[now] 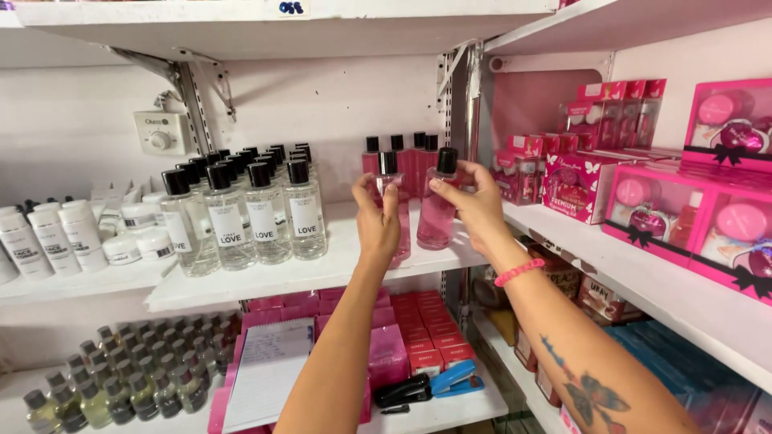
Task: The person repeatedly picks up pink bottles from a green basket and places them onto a white shelf next to clear bottles. They arrange the bottles in neat rows, adjusting their positions to align them with the existing stock.
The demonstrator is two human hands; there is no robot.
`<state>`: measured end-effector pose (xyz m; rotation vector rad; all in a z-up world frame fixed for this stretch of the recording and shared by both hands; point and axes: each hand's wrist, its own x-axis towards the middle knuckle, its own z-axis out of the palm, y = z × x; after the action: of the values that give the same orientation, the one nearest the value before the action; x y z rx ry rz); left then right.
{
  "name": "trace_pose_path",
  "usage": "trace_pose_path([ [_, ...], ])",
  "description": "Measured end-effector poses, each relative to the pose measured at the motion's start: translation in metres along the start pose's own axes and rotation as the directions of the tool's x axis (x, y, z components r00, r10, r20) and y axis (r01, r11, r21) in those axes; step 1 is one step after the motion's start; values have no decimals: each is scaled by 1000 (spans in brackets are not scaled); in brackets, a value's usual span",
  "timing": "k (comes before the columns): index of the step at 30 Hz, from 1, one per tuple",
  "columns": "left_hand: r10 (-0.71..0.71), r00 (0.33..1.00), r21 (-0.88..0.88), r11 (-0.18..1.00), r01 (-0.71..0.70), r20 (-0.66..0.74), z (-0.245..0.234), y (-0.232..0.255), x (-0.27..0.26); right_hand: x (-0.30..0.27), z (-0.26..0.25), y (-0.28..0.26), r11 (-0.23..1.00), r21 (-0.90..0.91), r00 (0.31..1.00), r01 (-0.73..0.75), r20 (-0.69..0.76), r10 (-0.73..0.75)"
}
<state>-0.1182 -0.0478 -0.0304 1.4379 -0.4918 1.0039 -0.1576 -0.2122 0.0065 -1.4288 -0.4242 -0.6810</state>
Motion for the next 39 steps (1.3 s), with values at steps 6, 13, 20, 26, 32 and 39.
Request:
trace_pose_path([
  [6, 42, 999, -16, 999, -42, 11, 2, -29, 9, 22, 5, 33, 996, 51, 997, 74, -35, -72],
  [13, 5, 995, 215, 976, -27, 102, -7, -11, -2, 10, 4, 39, 949, -279, 989, 146, 30, -143],
  [20, 84, 982, 410, 900, -146, 167, -21, 13, -22, -11, -13, 45, 881, -436, 975, 186, 191, -112],
  [26, 46, 974, 435, 889, -142, 223, -18, -11, -15, -3, -20, 74, 701, -641, 949, 311, 245, -197],
  [32, -100, 977, 415, 910, 13, 188, -11, -23, -2, 1, -5, 67, 584, -767, 959, 265, 273, -77],
  [39, -187, 973, 506, 858, 93, 139, 13, -79, 25, 14, 18, 54, 357, -866, 905, 350, 411, 108],
])
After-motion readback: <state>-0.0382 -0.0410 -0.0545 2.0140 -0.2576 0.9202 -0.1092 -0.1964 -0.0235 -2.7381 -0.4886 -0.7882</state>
